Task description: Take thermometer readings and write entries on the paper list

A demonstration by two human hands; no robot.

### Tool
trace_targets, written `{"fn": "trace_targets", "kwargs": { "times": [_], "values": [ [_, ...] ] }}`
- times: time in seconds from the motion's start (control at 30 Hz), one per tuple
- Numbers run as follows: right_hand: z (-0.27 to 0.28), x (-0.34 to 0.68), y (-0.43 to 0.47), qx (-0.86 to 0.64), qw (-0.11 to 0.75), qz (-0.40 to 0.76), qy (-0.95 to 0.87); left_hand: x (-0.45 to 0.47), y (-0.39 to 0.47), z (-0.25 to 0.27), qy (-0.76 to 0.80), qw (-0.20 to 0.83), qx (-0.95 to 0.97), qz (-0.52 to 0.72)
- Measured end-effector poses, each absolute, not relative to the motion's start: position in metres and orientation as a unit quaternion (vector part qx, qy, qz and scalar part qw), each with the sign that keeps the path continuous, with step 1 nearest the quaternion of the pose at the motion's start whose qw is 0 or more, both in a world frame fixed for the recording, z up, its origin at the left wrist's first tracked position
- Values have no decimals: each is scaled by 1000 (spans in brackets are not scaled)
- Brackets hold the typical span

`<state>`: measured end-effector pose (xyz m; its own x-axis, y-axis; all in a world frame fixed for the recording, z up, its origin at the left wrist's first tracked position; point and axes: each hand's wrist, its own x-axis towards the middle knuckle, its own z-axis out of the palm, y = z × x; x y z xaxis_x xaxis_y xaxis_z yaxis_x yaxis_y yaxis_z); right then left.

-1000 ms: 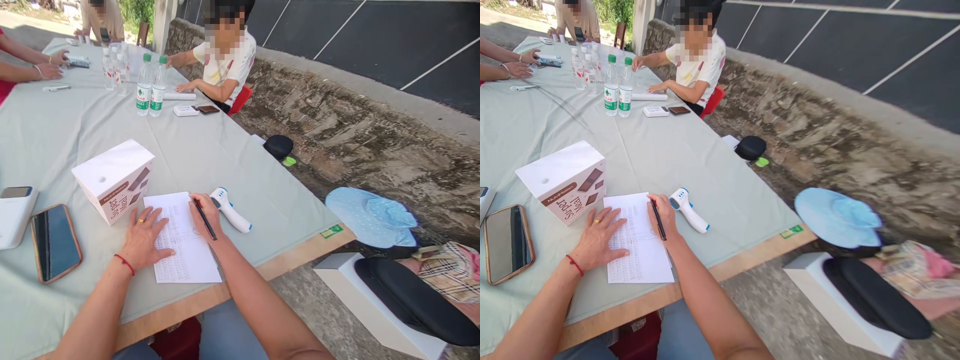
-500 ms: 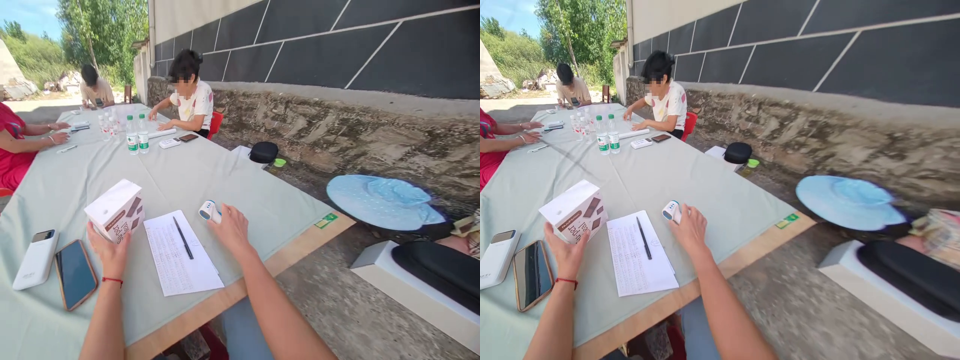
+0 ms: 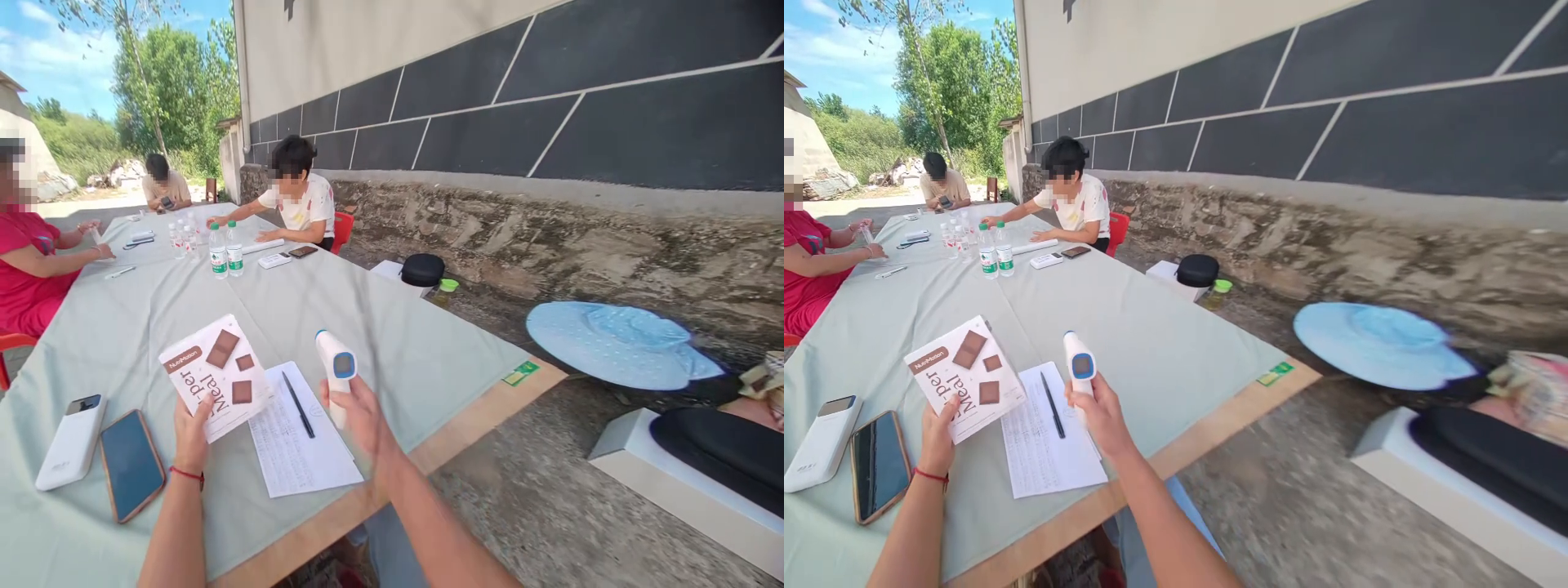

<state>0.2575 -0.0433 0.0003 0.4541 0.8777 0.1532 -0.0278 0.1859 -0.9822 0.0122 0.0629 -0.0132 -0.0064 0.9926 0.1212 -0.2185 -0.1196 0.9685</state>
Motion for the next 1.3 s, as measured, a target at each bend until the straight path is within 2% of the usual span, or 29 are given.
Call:
{"fn": "trace_targets", "kwargs": {
  "times": [0.07, 0.13, 0.4, 0.87, 1.3],
  "values": [
    [12, 229, -49, -460, 665, 435, -396, 14, 62, -17, 427, 523, 510, 532],
    [21, 206, -51, -443, 657, 458, -404, 16, 62, -19, 439, 512, 539, 504],
    [27, 168, -32, -479, 634, 448, -410, 16, 60, -18, 428, 508, 571, 482],
    [23, 163, -25, -537, 595, 398, -447, 17, 54, -10, 414, 527, 570, 475],
    [21, 163, -24, -519, 610, 426, -421, 16, 56, -14, 419, 522, 573, 472]
  ]
}}
